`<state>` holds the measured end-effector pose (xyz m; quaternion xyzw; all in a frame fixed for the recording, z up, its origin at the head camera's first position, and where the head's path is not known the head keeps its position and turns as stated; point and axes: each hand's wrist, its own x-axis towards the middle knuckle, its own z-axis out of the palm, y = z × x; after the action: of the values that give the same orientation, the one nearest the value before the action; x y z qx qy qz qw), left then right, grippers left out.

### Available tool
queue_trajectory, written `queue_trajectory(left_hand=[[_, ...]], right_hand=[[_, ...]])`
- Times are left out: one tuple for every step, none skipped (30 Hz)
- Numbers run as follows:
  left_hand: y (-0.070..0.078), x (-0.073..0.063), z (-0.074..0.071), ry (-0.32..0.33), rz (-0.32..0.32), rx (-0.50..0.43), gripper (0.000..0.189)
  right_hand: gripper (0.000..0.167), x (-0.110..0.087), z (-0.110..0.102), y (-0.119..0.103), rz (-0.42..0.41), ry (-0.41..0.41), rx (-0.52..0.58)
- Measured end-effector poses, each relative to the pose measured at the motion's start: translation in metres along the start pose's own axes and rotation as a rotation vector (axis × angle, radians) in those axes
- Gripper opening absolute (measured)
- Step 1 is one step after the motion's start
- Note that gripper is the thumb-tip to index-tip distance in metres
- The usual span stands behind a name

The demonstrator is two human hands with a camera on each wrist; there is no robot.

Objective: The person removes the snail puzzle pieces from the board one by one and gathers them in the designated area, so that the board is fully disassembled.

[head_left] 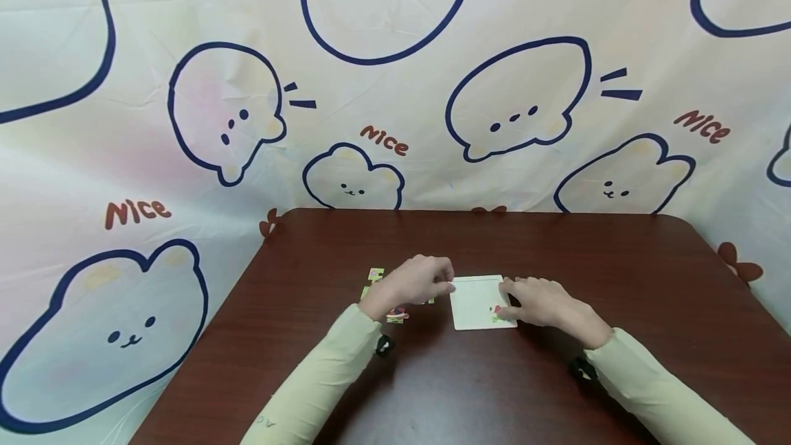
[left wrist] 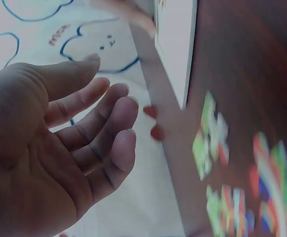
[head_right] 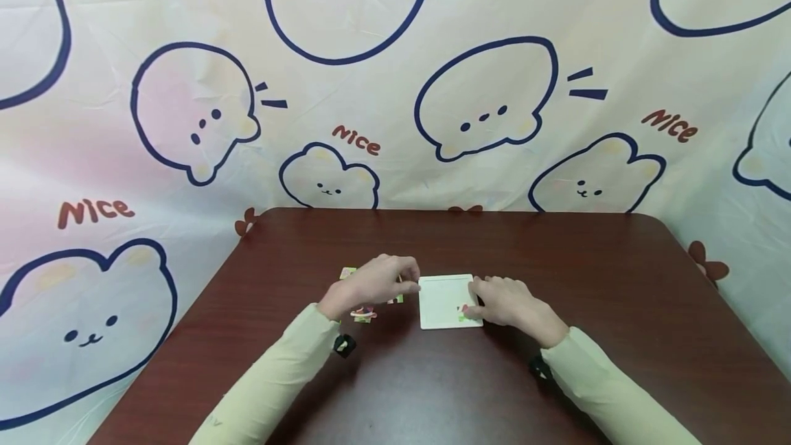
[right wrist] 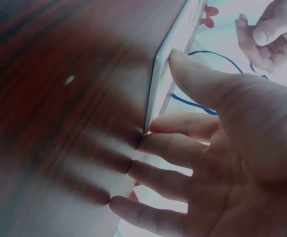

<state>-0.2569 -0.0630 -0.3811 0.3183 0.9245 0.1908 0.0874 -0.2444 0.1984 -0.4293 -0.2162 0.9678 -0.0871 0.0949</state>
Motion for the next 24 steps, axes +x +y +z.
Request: queue_trajectory(left_hand=[[0.004, 0.003, 0.004, -0.007, 0.004, 0.016, 0.017], [0.008, 0.007, 0.008, -0.018, 0.002, 0.026, 0.018], [0.011, 0.01, 0.012, -0.031, 0.001, 0.037, 0.02], [0.015, 0.013, 0.016, -0.045, 0.002, 0.047, 0.022], [0.018, 0.016, 0.019, -0.062, -0.001, 0.047, 0.024], [0.021, 0.019, 0.023, -0.078, 0.001, 0.048, 0.025], [0.024, 0.022, 0.027, -0.091, -0.002, 0.047, 0.027], [0.026, 0.024, 0.03, -0.103, -0.004, 0.05, 0.028], [0.028, 0.027, 0.034, -0.111, -0.002, 0.056, 0.029], [0.03, 0.029, 0.038, -0.119, 0.0, 0.065, 0.031], [0.032, 0.03, 0.041, -0.126, -0.001, 0.074, 0.032], [0.033, 0.032, 0.044, -0.13, -0.002, 0.082, 0.032], [0.034, 0.033, 0.047, -0.13, 0.001, 0.092, 0.033], [0.035, 0.034, 0.049, -0.129, 0.007, 0.101, 0.033], [0.037, 0.035, 0.051, -0.128, 0.013, 0.106, 0.033], [0.038, 0.035, 0.052, -0.126, 0.017, 0.112, 0.032], [0.039, 0.036, 0.054, -0.121, 0.021, 0.117, 0.032], [0.04, 0.037, 0.055, -0.116, 0.026, 0.12, 0.032], [0.041, 0.037, 0.056, -0.113, 0.029, 0.125, 0.032], [0.041, 0.038, 0.056, -0.114, 0.027, 0.13, 0.031], [0.042, 0.038, 0.056, -0.115, 0.023, 0.133, 0.031], [0.043, 0.039, 0.057, -0.119, 0.017, 0.136, 0.031], [0.044, 0.039, 0.057, -0.123, 0.014, 0.139, 0.031], [0.045, 0.04, 0.057, -0.127, 0.008, 0.14, 0.032]], right_hand=[[0.027, 0.0, 0.0, 0.0, 0.002, -0.007, 0.001], [0.028, 0.0, 0.0, 0.0, 0.005, -0.012, 0.003], [0.028, 0.0, 0.0, 0.001, 0.008, -0.016, 0.004], [0.028, 0.0, 0.0, 0.001, 0.01, -0.02, 0.007], [0.029, 0.0, 0.0, 0.001, 0.011, -0.021, 0.008], [0.029, 0.0, 0.0, 0.001, 0.01, -0.02, 0.007], [0.03, -0.001, 0.0, 0.001, 0.007, -0.017, 0.006], [0.029, -0.001, 0.001, 0.001, 0.003, -0.011, 0.003], [0.029, -0.001, 0.001, 0.001, -0.001, -0.008, 0.001], [0.029, -0.001, 0.001, 0.001, -0.005, -0.003, -0.001], [0.029, -0.001, 0.001, 0.001, -0.011, 0.002, -0.008], [0.029, -0.001, 0.001, 0.001, -0.015, 0.007, -0.012], [0.029, -0.002, 0.001, 0.0, -0.019, 0.011, -0.016], [0.029, -0.002, 0.001, 0.0, -0.021, 0.015, -0.02], [0.029, -0.002, 0.0, 0.0, -0.022, 0.018, -0.023], [0.029, -0.002, 0.0, -0.001, -0.024, 0.021, -0.026], [0.03, -0.003, 0.0, -0.001, -0.025, 0.022, -0.03], [0.03, -0.003, -0.001, -0.001, -0.024, 0.021, -0.028], [0.031, -0.003, -0.001, -0.001, -0.023, 0.019, -0.029], [0.031, -0.003, -0.001, -0.001, -0.021, 0.017, -0.028], [0.032, -0.003, -0.001, -0.001, -0.018, 0.014, -0.026], [0.033, -0.003, -0.002, -0.001, -0.014, 0.01, -0.023], [0.034, -0.003, -0.002, -0.001, -0.01, 0.008, -0.024], [0.036, -0.003, -0.003, -0.001, -0.007, 0.007, -0.025]])
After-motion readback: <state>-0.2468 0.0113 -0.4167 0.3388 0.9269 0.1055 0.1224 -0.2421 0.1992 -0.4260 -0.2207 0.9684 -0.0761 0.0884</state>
